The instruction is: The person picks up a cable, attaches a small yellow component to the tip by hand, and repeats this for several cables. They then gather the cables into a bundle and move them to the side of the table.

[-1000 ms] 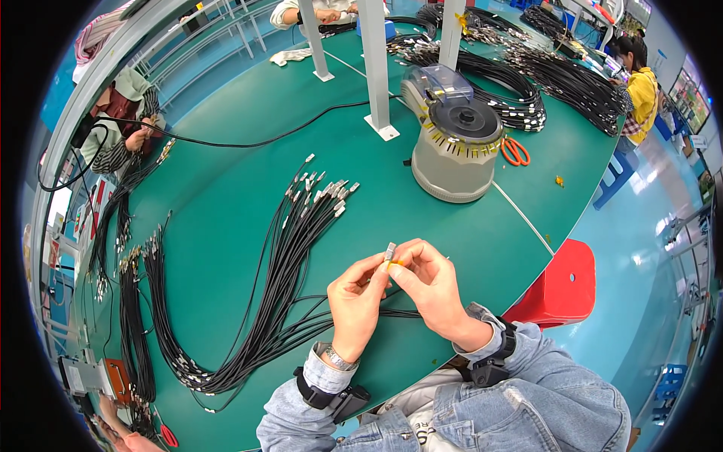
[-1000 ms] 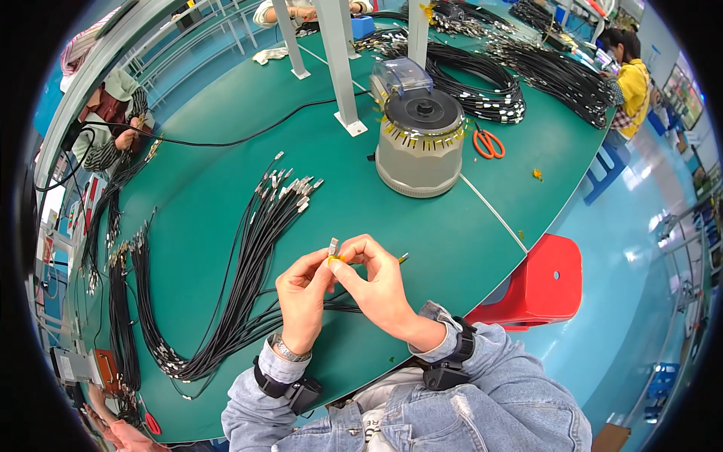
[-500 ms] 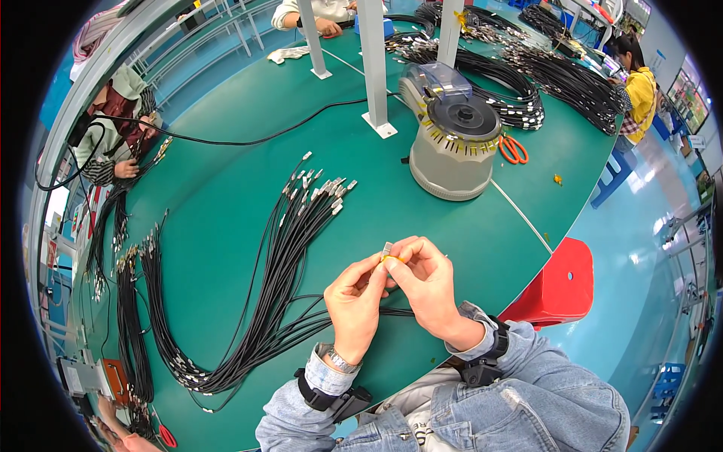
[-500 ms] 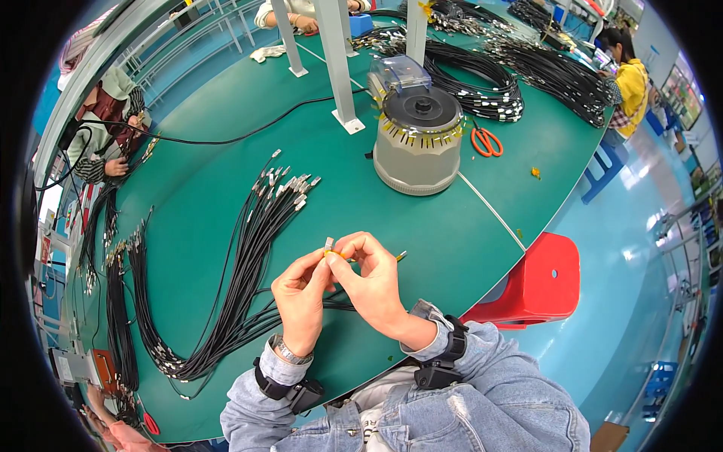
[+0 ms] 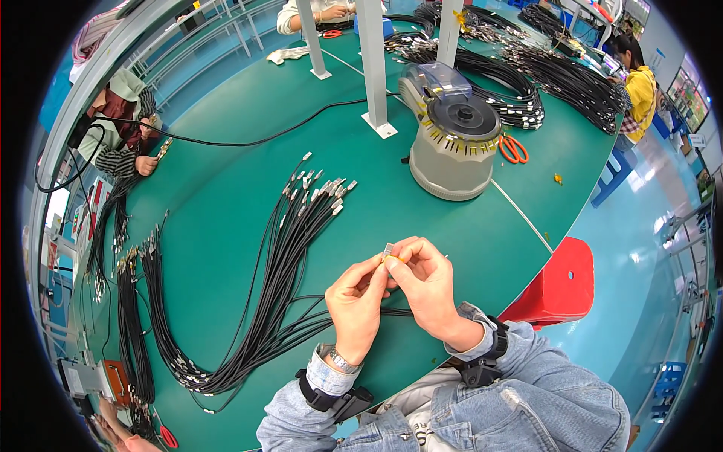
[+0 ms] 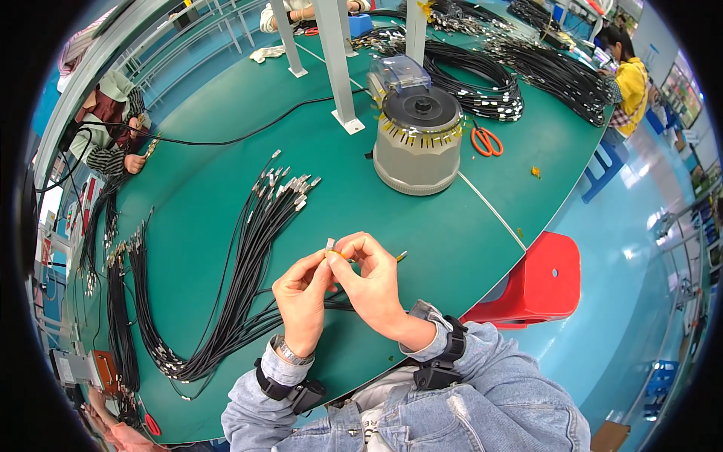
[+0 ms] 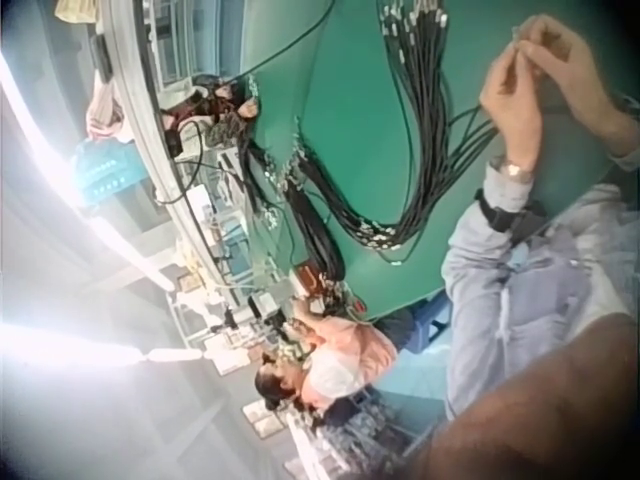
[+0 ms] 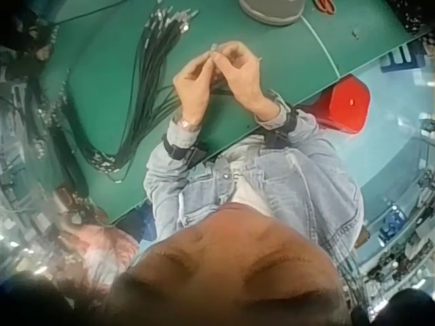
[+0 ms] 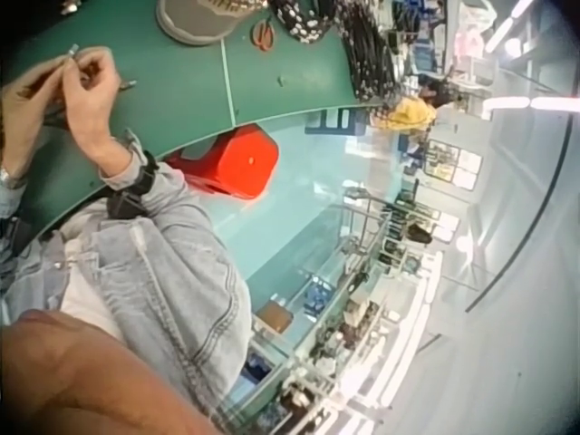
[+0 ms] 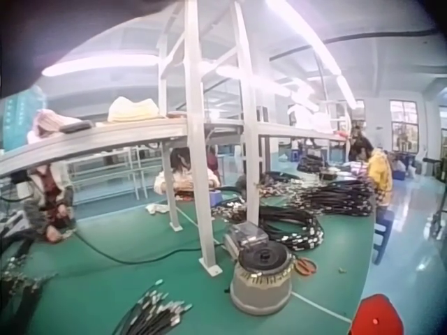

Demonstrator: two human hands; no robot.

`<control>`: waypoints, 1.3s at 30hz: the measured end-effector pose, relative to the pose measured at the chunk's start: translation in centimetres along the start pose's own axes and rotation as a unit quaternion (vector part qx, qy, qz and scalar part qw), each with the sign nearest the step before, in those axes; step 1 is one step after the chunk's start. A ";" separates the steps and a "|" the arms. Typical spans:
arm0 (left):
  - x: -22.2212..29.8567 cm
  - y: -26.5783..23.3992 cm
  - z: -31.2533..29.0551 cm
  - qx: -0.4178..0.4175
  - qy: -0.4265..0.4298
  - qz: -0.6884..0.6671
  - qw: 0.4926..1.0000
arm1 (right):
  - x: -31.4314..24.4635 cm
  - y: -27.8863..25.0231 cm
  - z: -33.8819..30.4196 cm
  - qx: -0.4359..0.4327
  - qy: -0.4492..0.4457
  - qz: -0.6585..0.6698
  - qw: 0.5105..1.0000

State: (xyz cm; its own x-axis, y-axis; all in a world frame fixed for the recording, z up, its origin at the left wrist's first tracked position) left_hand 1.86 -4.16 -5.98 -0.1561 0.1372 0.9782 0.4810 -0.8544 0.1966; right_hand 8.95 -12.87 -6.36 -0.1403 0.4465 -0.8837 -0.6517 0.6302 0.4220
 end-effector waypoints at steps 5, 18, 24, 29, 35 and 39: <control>0.2 0.1 0.0 0.003 -0.002 -0.004 1.000 | 0.0 0.0 -0.1 0.009 -0.002 0.008 1.000; -0.1 0.0 0.0 -0.005 -0.004 -0.006 1.000 | 0.1 0.0 -0.1 0.010 -0.006 0.014 1.000; -0.2 0.0 -0.1 -0.010 0.000 -0.006 1.000 | 0.2 0.0 -0.1 0.015 -0.002 0.002 1.000; -0.2 0.0 -0.2 -0.013 0.002 0.005 1.000 | 0.2 -0.1 -0.1 0.013 -0.006 -0.002 1.000; 0.3 0.2 -0.3 -0.012 0.006 -0.004 1.000 | -0.1 0.1 -0.2 0.014 -0.001 0.011 1.000; 0.7 -0.1 -0.1 -0.023 -0.024 -0.035 0.999 | -0.1 0.1 -0.2 -0.010 0.007 -0.001 1.000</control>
State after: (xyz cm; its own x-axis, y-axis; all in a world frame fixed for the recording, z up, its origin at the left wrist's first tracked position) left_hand 1.60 -3.99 -5.29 -0.1448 0.2200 0.9647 0.4300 -0.8641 0.2616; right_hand 8.78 -12.94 -6.31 -0.1494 0.4355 -0.8877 -0.6662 0.6191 0.4159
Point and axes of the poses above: each hand's wrist, its own z-axis towards the middle knuckle, its own y-axis out of the palm, x = y × z, the point moved 4 cm from there along z, towards the middle knuckle, and after that the axes turned 10 degrees about -x, right-handed, at the moved point
